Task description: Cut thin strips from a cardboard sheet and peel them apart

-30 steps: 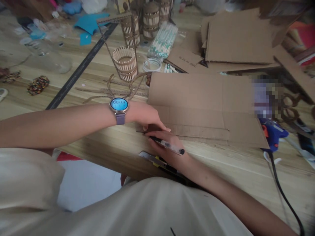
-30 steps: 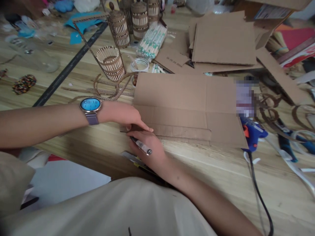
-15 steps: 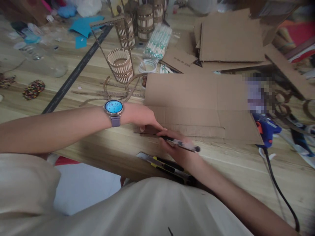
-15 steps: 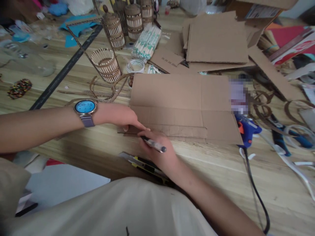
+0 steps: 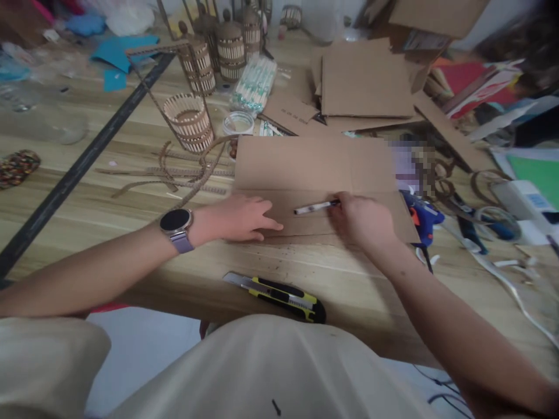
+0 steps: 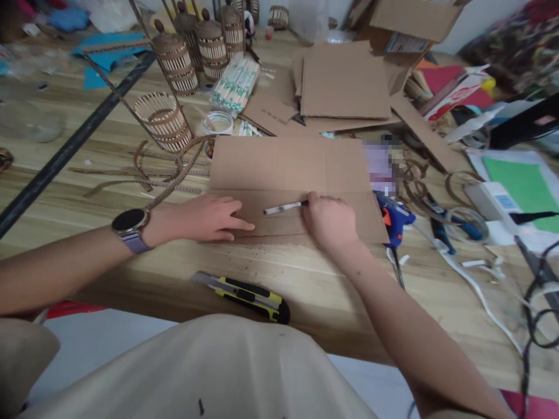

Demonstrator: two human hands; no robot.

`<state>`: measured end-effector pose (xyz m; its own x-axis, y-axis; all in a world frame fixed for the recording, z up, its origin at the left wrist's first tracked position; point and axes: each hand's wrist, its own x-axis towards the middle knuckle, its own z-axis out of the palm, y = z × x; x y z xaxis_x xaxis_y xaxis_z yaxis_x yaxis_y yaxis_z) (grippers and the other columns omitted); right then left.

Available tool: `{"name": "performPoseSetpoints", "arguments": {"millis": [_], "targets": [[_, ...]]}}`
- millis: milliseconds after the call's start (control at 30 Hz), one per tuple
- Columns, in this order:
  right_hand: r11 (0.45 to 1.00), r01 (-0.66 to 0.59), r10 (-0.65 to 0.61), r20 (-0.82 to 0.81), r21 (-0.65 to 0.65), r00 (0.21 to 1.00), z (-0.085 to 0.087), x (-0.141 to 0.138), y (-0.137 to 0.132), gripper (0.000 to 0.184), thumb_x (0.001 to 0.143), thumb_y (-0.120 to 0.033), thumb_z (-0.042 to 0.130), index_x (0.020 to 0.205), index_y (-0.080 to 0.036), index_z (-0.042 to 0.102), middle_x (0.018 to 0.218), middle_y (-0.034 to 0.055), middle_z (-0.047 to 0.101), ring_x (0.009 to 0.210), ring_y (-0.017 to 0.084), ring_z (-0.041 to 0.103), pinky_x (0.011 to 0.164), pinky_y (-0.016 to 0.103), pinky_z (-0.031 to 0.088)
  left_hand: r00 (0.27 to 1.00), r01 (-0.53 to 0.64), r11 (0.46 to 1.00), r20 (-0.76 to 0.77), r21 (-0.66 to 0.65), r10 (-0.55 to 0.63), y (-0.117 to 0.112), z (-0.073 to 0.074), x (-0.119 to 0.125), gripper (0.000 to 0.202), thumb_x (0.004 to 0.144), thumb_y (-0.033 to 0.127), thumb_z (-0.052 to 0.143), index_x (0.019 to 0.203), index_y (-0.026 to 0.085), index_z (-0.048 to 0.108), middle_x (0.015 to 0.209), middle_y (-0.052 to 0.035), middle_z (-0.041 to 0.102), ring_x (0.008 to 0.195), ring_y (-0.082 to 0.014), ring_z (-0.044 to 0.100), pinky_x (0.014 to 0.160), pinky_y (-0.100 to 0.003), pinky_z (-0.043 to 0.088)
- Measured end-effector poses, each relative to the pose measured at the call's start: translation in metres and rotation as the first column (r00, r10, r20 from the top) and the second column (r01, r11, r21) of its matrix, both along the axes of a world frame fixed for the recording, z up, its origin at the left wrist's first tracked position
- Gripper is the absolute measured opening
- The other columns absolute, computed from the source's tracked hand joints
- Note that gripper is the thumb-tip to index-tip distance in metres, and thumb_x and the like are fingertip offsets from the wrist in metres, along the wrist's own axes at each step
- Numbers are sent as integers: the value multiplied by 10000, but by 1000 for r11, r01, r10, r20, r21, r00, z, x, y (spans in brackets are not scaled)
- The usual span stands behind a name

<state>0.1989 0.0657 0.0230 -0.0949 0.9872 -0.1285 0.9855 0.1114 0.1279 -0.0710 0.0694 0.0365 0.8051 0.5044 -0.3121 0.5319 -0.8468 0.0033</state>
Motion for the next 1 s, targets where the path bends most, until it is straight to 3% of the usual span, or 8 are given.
{"name": "performPoseSetpoints", "arguments": {"millis": [133,267,400,500,600,667,833,1000], "targets": [[996,41,-35,-83,75,996,2,22,3,423,997,-362,459,1359,-194,600,962,107,786,855,270,729,615,310,432,993,-116,975,42,189,110,-2,-11,-11,410,1004,219,522,1394,277,633,1081,-119,647,986,-274,608,764,-344,458],[964,153,-159,11,220,987,9,64,-16,350,996,-270,461,1234,-132,678,1106,186,747,994,309,702,728,355,475,954,-283,928,174,242,245,-16,-23,-28,395,1021,224,485,1392,164,609,1226,-156,649,1097,-308,608,886,-417,512],[962,226,-247,144,151,958,5,82,-42,378,1028,-268,376,1120,-111,707,1050,210,729,964,319,689,719,377,462,902,-378,883,326,278,284,-51,-32,-35,386,1042,256,436,1344,122,634,1278,-192,645,1105,-339,619,914,-479,536],[966,237,-249,138,99,958,-3,81,-51,379,1031,-274,369,1104,-112,703,1032,190,726,949,307,684,733,372,466,874,-306,940,437,155,212,-83,-32,-29,351,1056,280,424,1268,141,667,1206,-162,686,1091,-296,625,951,-461,539],[961,228,-243,92,155,966,-10,81,-53,381,1023,-268,366,1135,-109,694,1100,200,717,983,318,674,755,381,471,893,-142,990,432,3,127,-111,-35,-18,262,991,353,607,1192,204,684,1144,-106,717,1062,-268,637,910,-410,557],[949,234,-255,79,210,964,-12,82,-53,399,1020,-276,354,1119,-99,698,1150,225,704,994,332,668,755,390,466,916,-93,996,392,-3,87,-123,-42,-11,297,929,338,706,1193,203,676,1093,-88,731,1000,-265,653,864,-402,562],[931,319,-341,112,177,933,-10,79,-54,388,1012,-274,360,1147,-98,678,1064,226,730,963,341,681,770,415,435,935,-123,992,339,30,105,-133,-56,2,394,897,269,742,1251,139,631,1042,-97,725,930,-269,654,808,-399,546],[938,321,-330,57,128,942,-5,70,-63,355,1017,-269,389,1160,-120,677,1057,188,746,1001,328,675,818,429,417,938,-144,990,318,-1,137,-130,-49,11,282,886,281,744,1121,152,655,1003,-72,702,921,-273,645,797,-408,534]]}}
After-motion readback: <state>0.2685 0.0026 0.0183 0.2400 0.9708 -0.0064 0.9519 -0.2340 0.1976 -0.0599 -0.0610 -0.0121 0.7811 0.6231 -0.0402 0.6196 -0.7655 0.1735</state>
